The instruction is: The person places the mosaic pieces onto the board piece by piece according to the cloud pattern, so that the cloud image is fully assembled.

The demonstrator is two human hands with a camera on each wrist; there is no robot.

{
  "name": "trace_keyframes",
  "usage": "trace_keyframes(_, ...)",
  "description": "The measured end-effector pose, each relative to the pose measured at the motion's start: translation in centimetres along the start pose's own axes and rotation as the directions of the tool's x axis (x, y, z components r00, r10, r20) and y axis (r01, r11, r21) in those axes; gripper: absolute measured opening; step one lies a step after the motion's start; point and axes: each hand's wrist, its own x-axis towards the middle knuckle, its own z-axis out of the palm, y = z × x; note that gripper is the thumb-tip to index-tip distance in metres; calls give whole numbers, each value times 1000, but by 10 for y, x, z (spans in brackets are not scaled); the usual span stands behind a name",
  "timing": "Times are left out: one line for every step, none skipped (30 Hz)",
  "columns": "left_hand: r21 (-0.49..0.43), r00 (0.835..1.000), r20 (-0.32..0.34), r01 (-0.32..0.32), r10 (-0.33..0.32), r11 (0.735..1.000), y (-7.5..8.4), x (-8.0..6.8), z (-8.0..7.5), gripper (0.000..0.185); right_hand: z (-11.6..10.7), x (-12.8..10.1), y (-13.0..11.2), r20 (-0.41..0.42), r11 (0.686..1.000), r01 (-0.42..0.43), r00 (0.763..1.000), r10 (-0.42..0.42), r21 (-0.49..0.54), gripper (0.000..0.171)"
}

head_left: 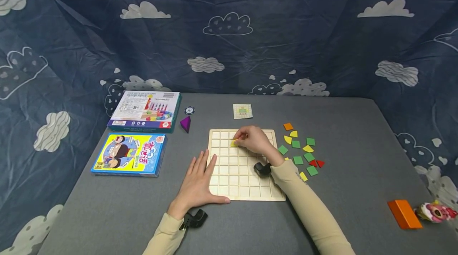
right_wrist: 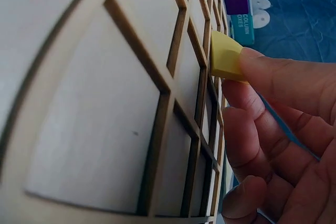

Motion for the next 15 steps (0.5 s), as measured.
trace_keyframes(0, 1000, 0, 1, -1, 1000, 0, 0, 0, 130, 0, 0, 0, 4, 1000, -4, 1000, 4, 2, 4)
trace_keyframes(0, 1000, 3, 3, -3, 1000, 0, 0, 0, 131, 1, 1, 1, 7, 1000, -9, 1000, 9, 3, 5)
trace_keyframes(0, 1000, 3, 4, -4, 1000, 0, 0, 0, 131, 1, 1, 1, 11, 1000, -13, 1000, 13, 3, 5)
trace_keyframes(2, 1000, 4, 4, -4, 1000, 0, 0, 0, 131, 2, 2, 1, 14, 1000, -16, 1000, 16, 4, 5)
trace_keyframes(2, 1000, 5, 5, -5, 1000, 0, 0, 0, 131, 2, 2, 2, 16, 1000, -18, 1000, 18, 3, 4)
trace_keyframes(0, 1000, 4, 5, -5, 1000, 0, 0, 0, 131, 2, 3, 2, 19, 1000, -21, 1000, 21, 1, 4)
trace_keyframes(0, 1000, 4, 5, -5, 1000, 0, 0, 0, 131, 3, 3, 3, 22, 1000, -23, 999, 23, -1, 4)
trace_keyframes(1, 1000, 5, 5, -5, 1000, 0, 0, 0, 131, 3, 4, 3, 24, 1000, -26, 999, 26, -4, 4)
trace_keyframes(2, 1000, 4, 4, -4, 1000, 0, 0, 0, 131, 3, 4, 3, 27, 1000, -27, 999, 27, -7, 4)
trace_keyframes(2, 1000, 3, 3, -3, 1000, 0, 0, 0, 131, 3, 4, 3, 29, 1000, -29, 999, 30, -9, 4)
trace_keyframes(1, 1000, 2, 3, -3, 1000, 1, 0, 0, 131, 3, 4, 3, 30, 999, -31, 999, 31, -13, 4)
trace_keyframes(2, 1000, 1, 1, -1, 1000, 1, 0, 0, 130, 3, 5, 3, 31, 999, -33, 999, 34, -14, 4)
trace_keyframes(3, 1000, 0, 1, -1, 1000, 1, 0, 0, 130, 3, 5, 3, 32, 999, -35, 999, 36, -15, 4)
trace_keyframes(2, 1000, 0, 1, -1, 1000, 1, 0, -1, 130, 2, 5, 3, 34, 999, -37, 999, 38, -18, 4)
trace_keyframes(2, 1000, 0, 0, 0, 1000, 1, 0, -1, 130, 2, 5, 3, 36, 999, -37, 999, 38, -22, 4)
